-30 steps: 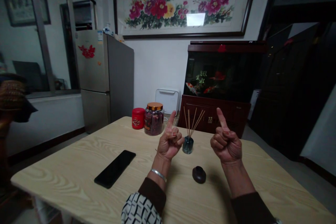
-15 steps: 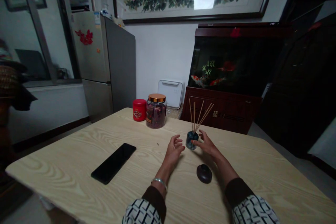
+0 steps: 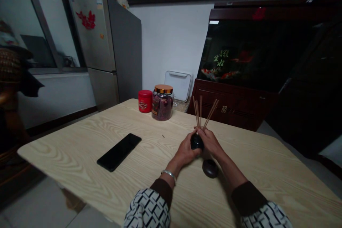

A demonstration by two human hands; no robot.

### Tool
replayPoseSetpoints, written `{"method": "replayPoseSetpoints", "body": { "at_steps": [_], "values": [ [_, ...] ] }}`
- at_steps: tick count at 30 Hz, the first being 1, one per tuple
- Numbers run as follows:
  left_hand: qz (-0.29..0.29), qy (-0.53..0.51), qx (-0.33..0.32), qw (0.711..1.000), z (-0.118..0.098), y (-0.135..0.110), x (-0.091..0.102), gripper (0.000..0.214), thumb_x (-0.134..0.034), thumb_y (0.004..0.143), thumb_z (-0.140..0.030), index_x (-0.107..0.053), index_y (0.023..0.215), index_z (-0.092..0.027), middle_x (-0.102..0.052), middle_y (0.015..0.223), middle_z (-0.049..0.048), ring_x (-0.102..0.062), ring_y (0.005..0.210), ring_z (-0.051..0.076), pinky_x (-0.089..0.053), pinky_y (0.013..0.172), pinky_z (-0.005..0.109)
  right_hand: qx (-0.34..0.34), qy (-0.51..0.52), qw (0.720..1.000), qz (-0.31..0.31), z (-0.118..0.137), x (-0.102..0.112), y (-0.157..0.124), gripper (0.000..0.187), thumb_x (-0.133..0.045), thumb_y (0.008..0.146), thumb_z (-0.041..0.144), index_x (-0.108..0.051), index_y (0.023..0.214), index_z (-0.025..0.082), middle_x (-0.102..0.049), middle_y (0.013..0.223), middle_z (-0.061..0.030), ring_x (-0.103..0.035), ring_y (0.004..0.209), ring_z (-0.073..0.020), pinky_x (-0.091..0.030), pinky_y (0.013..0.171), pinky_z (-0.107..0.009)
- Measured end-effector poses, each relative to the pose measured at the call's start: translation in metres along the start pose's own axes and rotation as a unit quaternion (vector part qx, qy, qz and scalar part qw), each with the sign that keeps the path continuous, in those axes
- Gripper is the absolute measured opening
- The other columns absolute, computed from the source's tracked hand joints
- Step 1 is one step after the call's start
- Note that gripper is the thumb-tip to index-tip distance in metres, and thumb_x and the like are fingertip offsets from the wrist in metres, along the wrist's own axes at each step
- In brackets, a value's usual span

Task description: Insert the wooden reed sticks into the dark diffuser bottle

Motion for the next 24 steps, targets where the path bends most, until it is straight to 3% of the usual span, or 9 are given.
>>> {"method": "replayPoseSetpoints", "body": {
  "at_steps": [3, 7, 10, 11, 14, 17, 20, 22, 24],
  "values": [
    [-0.002, 0.010, 0.013, 1.000, 0.004, 0.000, 0.001, 0.071, -0.079, 0.068, -0.021, -0.050, 0.132, -0.018, -0.065, 0.118, 0.0080, -0.060, 0.107, 0.023, -0.046, 0.097, 0.038, 0.025, 0.123, 0.988, -0.095, 0.028, 0.008, 0.015, 0.043, -0.048, 0.091, 0.063, -0.057, 0.084, 0.021, -0.071, 0.094, -0.0083, -0.067, 0.090, -0.0220, -0.052, 0.086, -0.038],
    [-0.006, 0.016, 0.021, 1.000, 0.009, 0.000, 0.004, 0.075, -0.084, 0.066, -0.027, -0.051, 0.133, -0.019, -0.063, 0.122, 0.0106, -0.059, 0.111, 0.025, -0.045, 0.100, 0.041, 0.034, 0.168, 0.955, -0.242, 0.052, 0.074, 0.029, 0.033, -0.047, 0.092, 0.058, -0.045, 0.090, 0.026, -0.048, 0.062, 0.0063, -0.049, 0.048, -0.0121, -0.044, 0.052, -0.026],
    [-0.001, 0.023, 0.011, 1.000, 0.007, -0.001, 0.005, 0.075, -0.085, 0.064, -0.026, -0.054, 0.132, -0.018, -0.059, 0.128, 0.0122, -0.056, 0.118, 0.028, -0.042, 0.106, 0.042, -0.078, -0.101, 0.979, -0.157, 0.031, 0.123, 0.017, 0.024, -0.042, 0.094, 0.047, -0.050, 0.089, 0.025, -0.047, 0.060, 0.0044, -0.042, 0.046, -0.0126, -0.034, 0.048, -0.026],
    [0.001, 0.027, 0.006, 1.000, 0.006, -0.001, 0.005, 0.074, -0.085, 0.064, -0.026, -0.056, 0.131, -0.018, -0.059, 0.128, 0.0123, -0.055, 0.119, 0.028, -0.042, 0.106, 0.042, -0.113, -0.231, 0.961, -0.106, 0.016, 0.134, 0.005, 0.021, -0.044, 0.093, 0.042, -0.051, 0.085, 0.024, -0.053, 0.065, 0.0004, -0.049, 0.053, -0.0148, -0.036, 0.052, -0.028],
    [0.008, 0.034, 0.001, 0.999, 0.005, -0.002, 0.006, 0.071, -0.086, 0.063, -0.029, -0.059, 0.127, -0.017, -0.060, 0.125, 0.0119, -0.056, 0.116, 0.028, -0.044, 0.104, 0.042, -0.187, -0.496, 0.847, 0.040, -0.037, 0.146, -0.045, 0.023, -0.041, 0.094, 0.039, -0.054, 0.085, 0.022, -0.065, 0.079, -0.0086, -0.061, 0.073, -0.0245, -0.040, 0.062, -0.034],
    [0.006, 0.037, -0.003, 0.999, 0.005, -0.001, 0.007, 0.070, -0.086, 0.063, -0.030, -0.059, 0.126, -0.017, -0.060, 0.123, 0.0116, -0.057, 0.114, 0.027, -0.045, 0.103, 0.042, -0.182, -0.557, 0.805, 0.092, -0.070, 0.137, -0.088, 0.029, -0.034, 0.098, 0.037, -0.056, 0.099, 0.020, -0.067, 0.096, -0.0134, -0.065, 0.087, -0.0286, -0.043, 0.069, -0.038],
    [0.003, 0.032, -0.002, 0.999, 0.007, -0.001, 0.007, 0.069, -0.086, 0.063, -0.029, -0.060, 0.125, -0.017, -0.061, 0.122, 0.0115, -0.057, 0.113, 0.027, -0.046, 0.102, 0.042, -0.130, -0.601, 0.785, 0.075, -0.061, 0.126, -0.102, 0.037, -0.034, 0.098, 0.042, -0.061, 0.106, 0.018, -0.065, 0.108, -0.0168, -0.063, 0.102, -0.0344, -0.045, 0.080, -0.044],
    [0.010, 0.017, 0.010, 1.000, 0.009, 0.000, 0.005, 0.069, -0.086, 0.063, -0.028, -0.059, 0.126, -0.018, -0.062, 0.120, 0.0112, -0.059, 0.110, 0.026, -0.046, 0.100, 0.042, -0.106, -0.585, 0.801, 0.068, -0.041, 0.116, -0.100, 0.042, -0.036, 0.097, 0.049, -0.063, 0.110, 0.019, -0.064, 0.116, -0.0163, -0.060, 0.110, -0.0361, -0.044, 0.087, -0.048],
    [0.024, -0.002, 0.026, 0.999, 0.011, 0.000, 0.004, 0.070, -0.086, 0.064, -0.029, -0.058, 0.126, -0.018, -0.064, 0.116, 0.0102, -0.060, 0.106, 0.026, -0.047, 0.098, 0.042, -0.094, -0.507, 0.851, 0.096, -0.018, 0.101, -0.094, 0.048, -0.039, 0.096, 0.056, -0.061, 0.122, 0.023, -0.061, 0.126, -0.0136, -0.060, 0.114, -0.0322, -0.046, 0.090, -0.044]
  ]
}}
Point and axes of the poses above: each hand's wrist, its own y-axis towards the middle knuckle, its own x-axis out of the back of the hand, z = x × y, the point moved 3 cm from there along y, towards the middle knuckle
